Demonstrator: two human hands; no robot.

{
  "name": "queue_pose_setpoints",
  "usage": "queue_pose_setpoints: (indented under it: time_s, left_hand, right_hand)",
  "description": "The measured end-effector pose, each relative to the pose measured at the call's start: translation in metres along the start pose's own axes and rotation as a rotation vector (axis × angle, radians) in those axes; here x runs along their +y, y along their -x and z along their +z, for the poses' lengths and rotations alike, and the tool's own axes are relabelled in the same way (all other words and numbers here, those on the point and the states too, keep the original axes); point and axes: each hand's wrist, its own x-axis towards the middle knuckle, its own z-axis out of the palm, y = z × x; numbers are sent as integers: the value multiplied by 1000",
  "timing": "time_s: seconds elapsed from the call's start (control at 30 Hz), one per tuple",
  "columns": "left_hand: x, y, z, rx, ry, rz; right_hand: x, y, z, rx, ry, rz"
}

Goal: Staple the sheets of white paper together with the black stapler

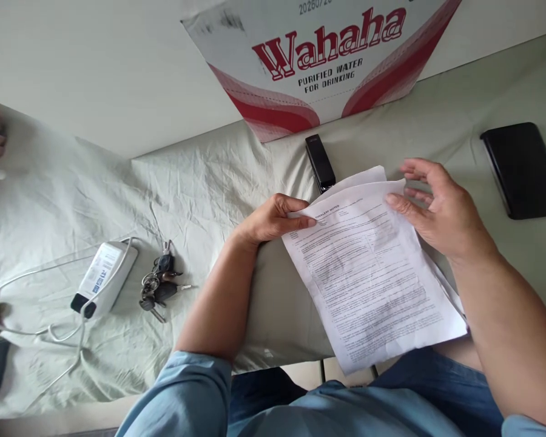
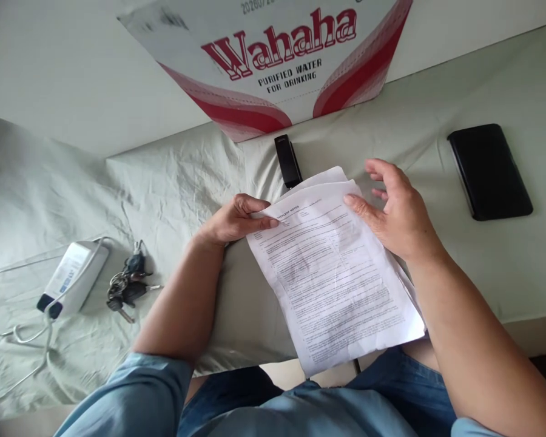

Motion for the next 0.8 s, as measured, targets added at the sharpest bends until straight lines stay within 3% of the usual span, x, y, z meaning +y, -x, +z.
queue_pose_setpoints:
  time_s: [0.23,0.5,0.7,0.8]
  left_hand:
    - [-3,0,-4,-13,-4,20]
    - [-1,-4,2,170,-43,87]
    - [-3,-3,0,106,-65,75]
    - [-4,-4,0,173,-42,90]
  right_hand:
    - [-14,4,-5,-280,-287,219]
    - [-18,5,4,-262,-426,272]
    - [-28,3,-9,-395,-453,327]
    - [-25,2,-4,-372,-370,310]
